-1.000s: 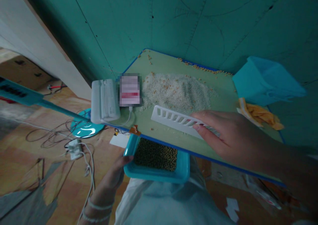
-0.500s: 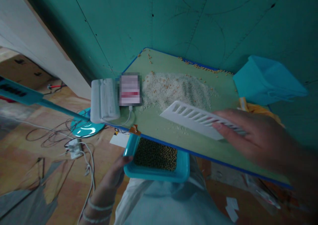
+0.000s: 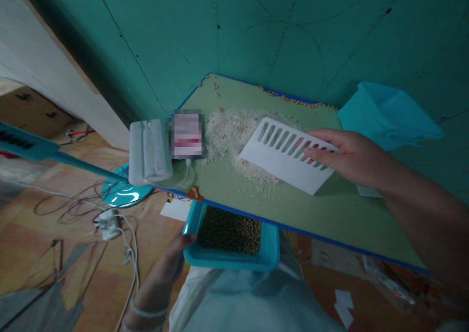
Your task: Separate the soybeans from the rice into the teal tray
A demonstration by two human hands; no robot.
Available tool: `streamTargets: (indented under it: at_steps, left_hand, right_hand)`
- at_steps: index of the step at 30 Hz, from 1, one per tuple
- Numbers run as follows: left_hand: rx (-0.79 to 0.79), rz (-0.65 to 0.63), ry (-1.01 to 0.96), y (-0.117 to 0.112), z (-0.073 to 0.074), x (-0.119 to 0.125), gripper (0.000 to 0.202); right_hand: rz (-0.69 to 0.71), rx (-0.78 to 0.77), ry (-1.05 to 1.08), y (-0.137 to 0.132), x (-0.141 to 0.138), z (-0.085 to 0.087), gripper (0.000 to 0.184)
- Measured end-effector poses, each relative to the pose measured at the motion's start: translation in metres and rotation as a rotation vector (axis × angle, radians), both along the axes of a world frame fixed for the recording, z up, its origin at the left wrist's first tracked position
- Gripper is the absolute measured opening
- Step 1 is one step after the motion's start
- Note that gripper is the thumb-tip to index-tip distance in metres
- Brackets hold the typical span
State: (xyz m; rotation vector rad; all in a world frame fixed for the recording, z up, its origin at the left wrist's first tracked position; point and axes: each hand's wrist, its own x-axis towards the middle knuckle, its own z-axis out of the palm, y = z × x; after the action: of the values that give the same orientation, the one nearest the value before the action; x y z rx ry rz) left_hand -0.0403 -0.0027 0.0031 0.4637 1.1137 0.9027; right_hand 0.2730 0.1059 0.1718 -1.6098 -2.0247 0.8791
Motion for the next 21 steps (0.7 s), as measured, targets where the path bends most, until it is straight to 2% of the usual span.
streamTargets:
  at_steps: [4, 9, 13, 17, 21]
  left_hand:
    - [-0.023, -0.015, -0.014, 0.0, -0.003, -0.002, 0.026]
    - [-0.013, -0.025, -0.034, 0.0, -0.006, -0.002, 0.029]
    - [-0.043, -0.012, -0.017, 0.001, -0.004, 0.0, 0.027]
    - [-0.039, -0.001, -0.015, 0.003, 0.001, 0.001, 0.029]
    - [-0.052, 0.03, -0.016, 0.002, 0.004, -0.002, 0.033]
  right_hand:
    - [0.001, 0.001, -0.034, -0.006, -0.003, 0.006, 0.024]
    - [-0.002, 0.051, -0.076, -0.009, 0.0, 0.008, 0.02]
    - [0.045, 0.052, -0.034, -0.019, -0.009, 0.006, 0.019]
    - [0.111, 0.143, -0.097, -0.024, -0.022, 0.001, 0.018]
    - [0.106, 0.212, -0.18, -0.022, -0.029, -0.001, 0.02]
